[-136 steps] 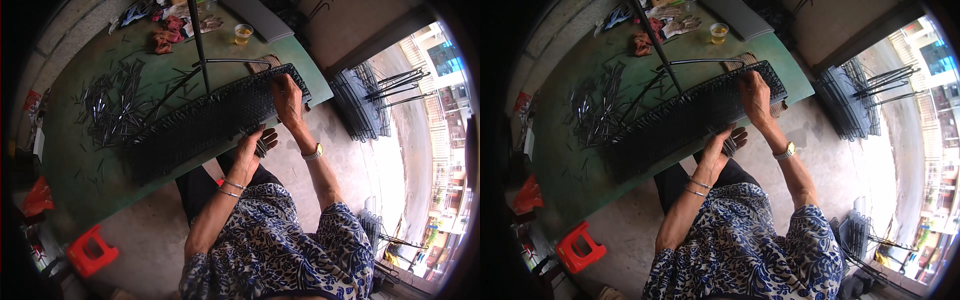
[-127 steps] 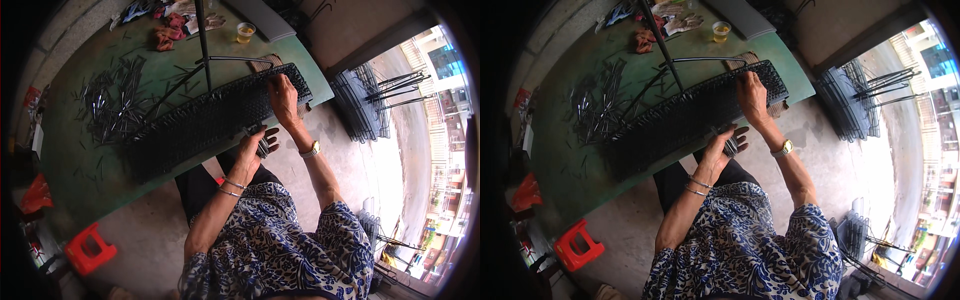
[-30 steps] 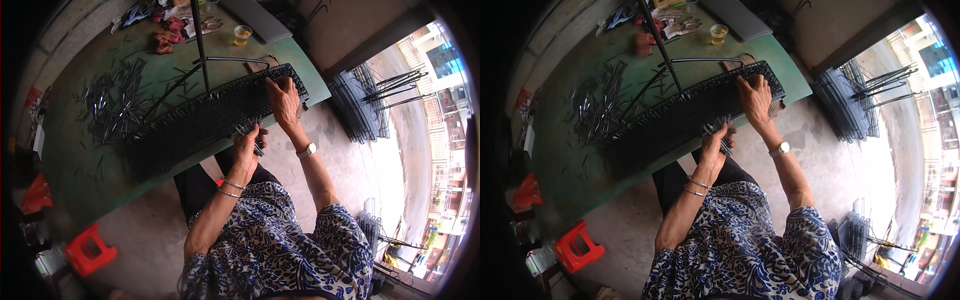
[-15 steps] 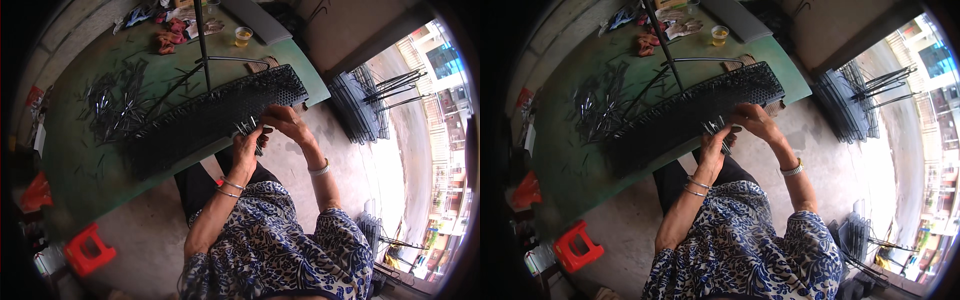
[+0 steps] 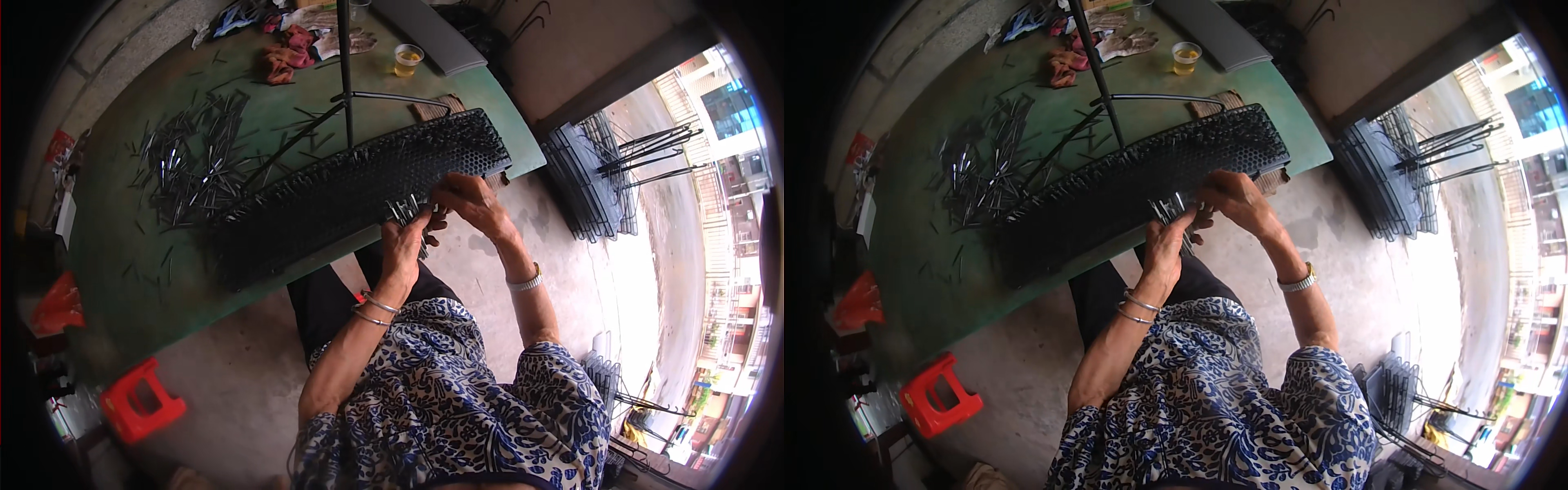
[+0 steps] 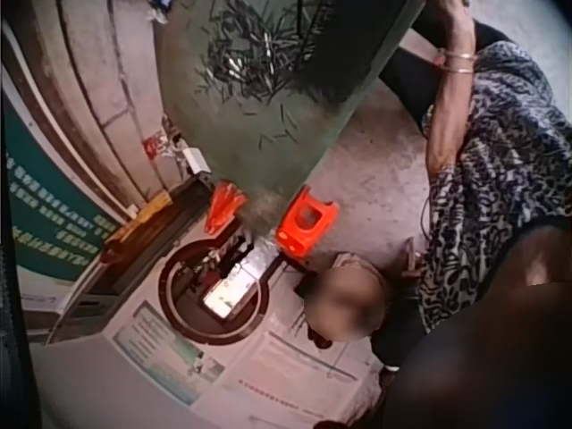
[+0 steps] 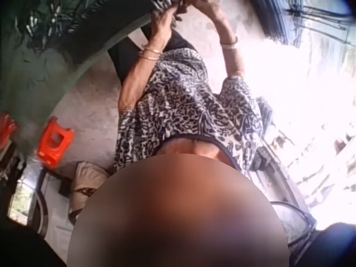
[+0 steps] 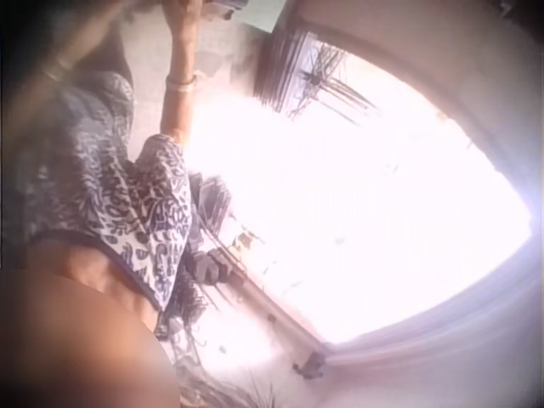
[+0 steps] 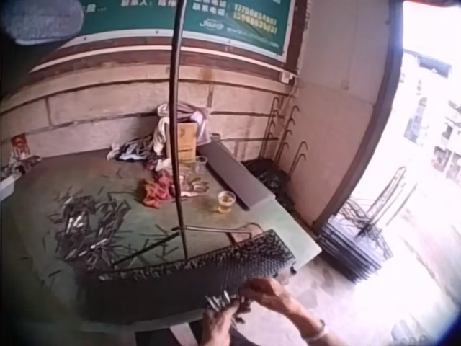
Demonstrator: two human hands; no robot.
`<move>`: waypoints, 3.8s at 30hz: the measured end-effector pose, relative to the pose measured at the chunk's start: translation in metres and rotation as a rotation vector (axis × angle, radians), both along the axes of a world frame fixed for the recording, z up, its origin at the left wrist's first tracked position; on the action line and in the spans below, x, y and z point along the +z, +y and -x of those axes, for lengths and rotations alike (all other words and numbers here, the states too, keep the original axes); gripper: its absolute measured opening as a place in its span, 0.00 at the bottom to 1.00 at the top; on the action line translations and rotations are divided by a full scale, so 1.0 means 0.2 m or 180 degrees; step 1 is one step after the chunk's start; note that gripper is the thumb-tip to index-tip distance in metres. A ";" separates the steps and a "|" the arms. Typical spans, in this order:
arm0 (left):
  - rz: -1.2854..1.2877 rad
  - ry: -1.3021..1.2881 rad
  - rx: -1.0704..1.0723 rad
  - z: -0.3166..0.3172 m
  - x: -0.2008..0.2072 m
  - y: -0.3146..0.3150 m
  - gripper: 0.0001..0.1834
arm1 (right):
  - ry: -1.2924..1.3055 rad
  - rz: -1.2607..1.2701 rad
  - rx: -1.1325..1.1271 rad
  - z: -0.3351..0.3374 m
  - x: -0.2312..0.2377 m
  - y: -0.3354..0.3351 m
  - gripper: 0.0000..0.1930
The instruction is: Inserting small metal pins into a black perforated mesh strip and using pliers to secure or manipulate them.
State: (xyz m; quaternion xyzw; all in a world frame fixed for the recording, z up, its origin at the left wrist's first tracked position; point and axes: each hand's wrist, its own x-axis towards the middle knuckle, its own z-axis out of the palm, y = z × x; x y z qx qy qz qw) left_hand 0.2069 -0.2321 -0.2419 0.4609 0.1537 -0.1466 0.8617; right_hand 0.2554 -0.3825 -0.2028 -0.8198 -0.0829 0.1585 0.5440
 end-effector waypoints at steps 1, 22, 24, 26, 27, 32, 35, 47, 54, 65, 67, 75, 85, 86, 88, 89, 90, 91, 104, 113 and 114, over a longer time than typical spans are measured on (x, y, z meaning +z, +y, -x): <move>-0.0061 -0.0028 -0.0055 0.00 0.00 0.00 0.11 | 0.0002 0.0002 -0.0001 0.00 0.00 0.00 0.09; 0.0979 0.0695 -0.0104 -0.08 -0.14 -0.03 0.12 | -0.2418 0.0404 -0.1525 -0.33 -0.26 0.12 0.02; 0.1098 0.0679 -0.0189 -0.08 -0.16 -0.01 0.13 | -0.2461 0.0520 -0.1463 -0.32 -0.23 0.14 0.02; 0.1217 0.0778 -0.0183 -0.08 -0.16 -0.02 0.13 | -0.2511 0.0650 -0.1423 -0.31 -0.23 0.14 0.02; 0.1332 0.0874 -0.0174 -0.08 -0.15 -0.02 0.13 | -0.2498 0.0685 -0.1405 -0.31 -0.23 0.14 0.02; 0.1374 0.0932 -0.0363 -0.08 -0.11 -0.01 0.13 | -0.2526 0.0879 -0.1384 -0.31 -0.22 0.12 0.03; 0.1314 0.0950 -0.0396 -0.07 -0.12 -0.01 0.13 | -0.2520 0.0899 -0.1305 -0.32 -0.22 0.11 0.03; 0.1201 0.0908 -0.0050 -0.04 -0.16 -0.03 0.10 | -0.2366 0.1523 -0.1200 -0.32 -0.22 0.13 0.05; 0.1004 0.0788 -0.0028 -0.03 -0.12 0.00 0.11 | -0.2258 0.2104 -0.1348 -0.31 -0.27 0.15 0.06; 0.0829 0.0545 0.0068 -0.01 -0.08 0.01 0.12 | -0.2571 0.2226 -0.1514 -0.29 -0.25 0.13 0.08; 0.0779 0.0534 0.0070 -0.01 -0.08 0.01 0.12 | -0.2677 0.2389 -0.1438 -0.30 -0.23 0.12 0.08; 0.0683 0.0306 -0.0124 0.00 -0.05 0.01 0.11 | -0.2791 0.2916 -0.1254 -0.23 -0.22 0.08 0.12; 0.0564 0.0265 -0.0132 0.01 -0.04 -0.01 0.12 | -0.0562 0.0198 -0.0257 0.02 -0.09 0.00 0.07; 0.0598 0.0382 -0.0165 0.01 -0.05 -0.01 0.12 | -0.0590 0.0407 -0.0685 0.00 -0.08 -0.01 0.07; 0.0631 0.0498 -0.0204 -0.01 -0.08 0.00 0.13 | -0.1252 0.0781 -0.1486 -0.04 -0.11 -0.02 0.06; 0.0698 0.0582 -0.0251 -0.02 -0.10 0.01 0.13 | -0.1252 0.0781 -0.1492 -0.08 -0.12 -0.03 0.06; 0.0765 0.0666 -0.0293 -0.03 -0.12 0.01 0.12 | -0.1853 0.0888 -0.1600 -0.12 -0.13 -0.04 0.05; 0.0763 0.0664 -0.0296 -0.03 -0.13 0.00 0.12 | -0.2457 0.0993 -0.1702 -0.15 -0.13 -0.03 0.05; 0.0811 0.0736 -0.0096 -0.01 -0.12 -0.04 0.11 | -0.2510 0.2315 -0.1304 -0.25 -0.25 0.01 0.07; 0.0344 0.0424 -0.0028 0.00 -0.05 -0.03 0.10 | -0.0882 0.0652 -0.0130 -0.04 -0.10 -0.02 0.09; 0.0254 0.0485 -0.0060 0.00 -0.04 -0.02 0.10 | -0.0540 0.0520 -0.0148 -0.03 -0.07 -0.02 0.08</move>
